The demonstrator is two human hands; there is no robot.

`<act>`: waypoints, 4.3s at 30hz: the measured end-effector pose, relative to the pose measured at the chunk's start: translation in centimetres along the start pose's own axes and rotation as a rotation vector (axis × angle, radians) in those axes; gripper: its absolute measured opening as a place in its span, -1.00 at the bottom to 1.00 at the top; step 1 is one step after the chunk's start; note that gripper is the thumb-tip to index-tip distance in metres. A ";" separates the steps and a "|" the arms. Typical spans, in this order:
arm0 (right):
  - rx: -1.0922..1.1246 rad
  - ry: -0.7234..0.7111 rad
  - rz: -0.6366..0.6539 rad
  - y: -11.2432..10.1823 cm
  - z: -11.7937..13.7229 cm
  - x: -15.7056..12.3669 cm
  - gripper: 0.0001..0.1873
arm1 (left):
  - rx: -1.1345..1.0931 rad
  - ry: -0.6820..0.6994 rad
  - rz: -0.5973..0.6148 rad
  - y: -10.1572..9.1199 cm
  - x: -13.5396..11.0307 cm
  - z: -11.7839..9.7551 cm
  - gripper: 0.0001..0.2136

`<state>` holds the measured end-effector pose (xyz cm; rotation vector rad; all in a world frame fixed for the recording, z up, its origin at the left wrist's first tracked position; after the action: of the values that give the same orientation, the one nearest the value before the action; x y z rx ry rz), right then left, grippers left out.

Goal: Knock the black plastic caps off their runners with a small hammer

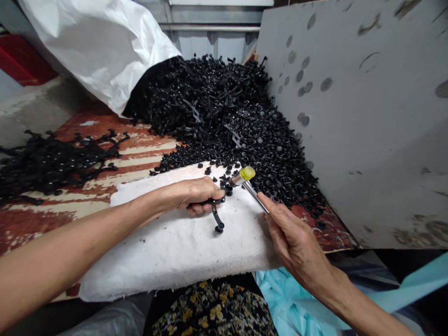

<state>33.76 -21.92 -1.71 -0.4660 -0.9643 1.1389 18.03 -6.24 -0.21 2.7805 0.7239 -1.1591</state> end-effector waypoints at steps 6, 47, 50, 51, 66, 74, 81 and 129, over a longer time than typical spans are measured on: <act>0.126 -0.051 -0.085 -0.9 1.2 0.5 -0.25 | 0.136 0.038 -0.039 -0.2 -0.1 -0.8 -0.69; 0.633 0.584 0.039 -0.3 1.1 1.8 -0.66 | -0.195 0.159 0.160 -0.3 -1.6 0.6 -0.65; 0.828 0.700 0.082 0.4 1.3 2.1 -0.64 | -0.286 0.141 0.242 0.1 -2.1 1.1 -0.65; 0.864 0.707 0.088 0.6 1.4 2.1 -0.63 | -0.300 0.141 0.261 0.2 -2.2 1.3 -0.66; 1.030 0.717 0.181 2.8 3.6 2.4 -0.59 | 0.311 0.562 -0.107 2.2 -4.9 0.6 -0.67; 1.099 0.681 0.024 3.0 4.5 2.4 -0.63 | -0.482 0.294 -0.270 2.9 -6.1 3.6 -0.63; 1.126 0.662 0.044 3.8 5.1 2.2 -0.70 | -0.892 0.279 -0.212 4.7 -6.0 3.9 -0.77; 1.129 0.788 0.070 3.6 1.8 1.3 -0.68 | -0.416 0.173 -0.413 1.1 -2.0 2.0 -0.81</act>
<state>30.40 -19.66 -2.92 0.0153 0.4227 1.2209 15.98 -8.40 -0.45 2.4577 1.4220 -0.6970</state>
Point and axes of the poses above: each hand's wrist, its own x-axis towards the middle knuckle, its own y-axis out of the palm, z = x × y, the point moved 3 cm from there along x, towards the middle knuckle, and after that the axes turned 6 degrees about y, right-handed, at the moved point
